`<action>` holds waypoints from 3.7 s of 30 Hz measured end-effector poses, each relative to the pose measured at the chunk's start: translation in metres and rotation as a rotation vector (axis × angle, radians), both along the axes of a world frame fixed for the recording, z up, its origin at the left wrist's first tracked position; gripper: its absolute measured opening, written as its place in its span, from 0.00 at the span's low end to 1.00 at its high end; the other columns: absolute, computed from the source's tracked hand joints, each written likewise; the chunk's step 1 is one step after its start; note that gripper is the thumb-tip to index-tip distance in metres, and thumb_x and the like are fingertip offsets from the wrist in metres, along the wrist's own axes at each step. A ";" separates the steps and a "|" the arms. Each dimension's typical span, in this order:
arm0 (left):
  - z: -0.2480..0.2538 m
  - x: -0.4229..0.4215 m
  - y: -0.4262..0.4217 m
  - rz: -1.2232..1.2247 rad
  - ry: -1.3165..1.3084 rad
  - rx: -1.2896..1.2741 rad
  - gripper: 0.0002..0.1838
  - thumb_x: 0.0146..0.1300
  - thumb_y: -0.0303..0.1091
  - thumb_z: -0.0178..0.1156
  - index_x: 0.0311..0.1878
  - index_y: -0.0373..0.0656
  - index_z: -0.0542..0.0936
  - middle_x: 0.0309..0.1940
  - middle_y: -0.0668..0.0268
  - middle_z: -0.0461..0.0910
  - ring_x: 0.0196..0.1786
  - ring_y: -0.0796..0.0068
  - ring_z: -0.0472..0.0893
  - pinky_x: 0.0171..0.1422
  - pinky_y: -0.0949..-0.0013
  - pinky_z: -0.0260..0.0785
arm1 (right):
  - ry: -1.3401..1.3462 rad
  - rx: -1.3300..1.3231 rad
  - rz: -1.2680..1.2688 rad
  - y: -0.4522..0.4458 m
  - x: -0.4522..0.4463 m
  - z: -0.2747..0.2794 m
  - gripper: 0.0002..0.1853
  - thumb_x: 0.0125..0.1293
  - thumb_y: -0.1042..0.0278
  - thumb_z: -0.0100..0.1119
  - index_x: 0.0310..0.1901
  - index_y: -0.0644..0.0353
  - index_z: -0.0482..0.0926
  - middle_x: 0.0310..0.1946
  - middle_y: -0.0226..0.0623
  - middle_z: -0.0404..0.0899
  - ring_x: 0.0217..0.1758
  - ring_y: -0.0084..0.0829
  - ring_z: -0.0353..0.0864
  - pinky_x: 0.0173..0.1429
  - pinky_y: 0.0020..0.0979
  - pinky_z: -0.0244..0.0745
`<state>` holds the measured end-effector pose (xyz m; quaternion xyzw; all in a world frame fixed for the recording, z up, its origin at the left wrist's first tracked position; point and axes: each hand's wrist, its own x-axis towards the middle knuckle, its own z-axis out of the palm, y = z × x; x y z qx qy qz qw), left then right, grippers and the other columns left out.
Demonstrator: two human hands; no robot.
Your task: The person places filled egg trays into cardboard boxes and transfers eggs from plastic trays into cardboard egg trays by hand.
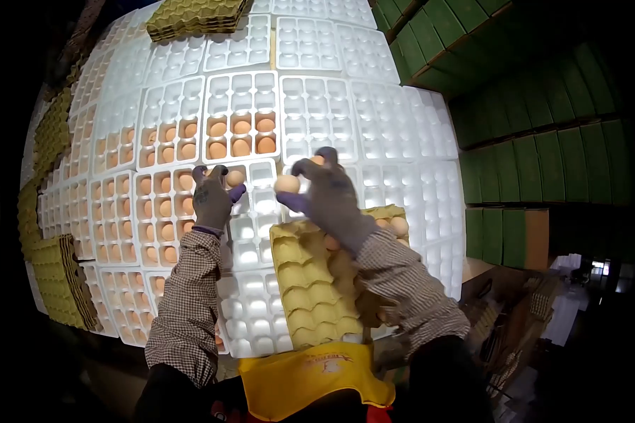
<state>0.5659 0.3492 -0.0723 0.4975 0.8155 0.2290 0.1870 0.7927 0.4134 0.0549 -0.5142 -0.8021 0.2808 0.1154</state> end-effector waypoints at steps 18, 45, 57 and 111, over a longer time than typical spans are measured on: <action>-0.006 -0.007 -0.088 0.360 -0.732 0.546 0.23 0.74 0.26 0.57 0.69 0.32 0.72 0.62 0.57 0.77 0.64 0.66 0.78 0.72 0.63 0.69 | 0.135 0.180 0.617 -0.015 -0.105 -0.111 0.17 0.68 0.68 0.61 0.58 0.56 0.81 0.59 0.47 0.78 0.63 0.47 0.78 0.69 0.45 0.72; 0.084 0.364 -0.200 -0.713 0.345 0.053 0.14 0.65 0.39 0.64 0.49 0.46 0.74 0.40 0.59 0.81 0.37 0.58 0.87 0.37 0.58 0.80 | -0.047 0.363 0.313 -0.221 0.335 -0.064 0.24 0.60 0.68 0.71 0.58 0.51 0.77 0.56 0.42 0.78 0.42 0.44 0.85 0.42 0.41 0.83; 0.094 0.358 -0.147 -0.530 0.299 -0.037 0.17 0.62 0.36 0.64 0.51 0.39 0.80 0.58 0.45 0.72 0.41 0.47 0.86 0.39 0.50 0.82 | -0.386 0.276 0.215 -0.179 0.290 -0.036 0.27 0.56 0.60 0.74 0.58 0.50 0.77 0.64 0.52 0.68 0.51 0.51 0.82 0.46 0.46 0.85; -0.001 0.083 -0.158 -0.125 -0.481 0.321 0.11 0.60 0.26 0.69 0.46 0.39 0.80 0.47 0.56 0.82 0.48 0.50 0.82 0.54 0.54 0.76 | -0.495 -0.868 0.303 0.001 -0.043 -0.033 0.33 0.77 0.35 0.52 0.63 0.58 0.81 0.59 0.39 0.84 0.60 0.32 0.78 0.70 0.39 0.71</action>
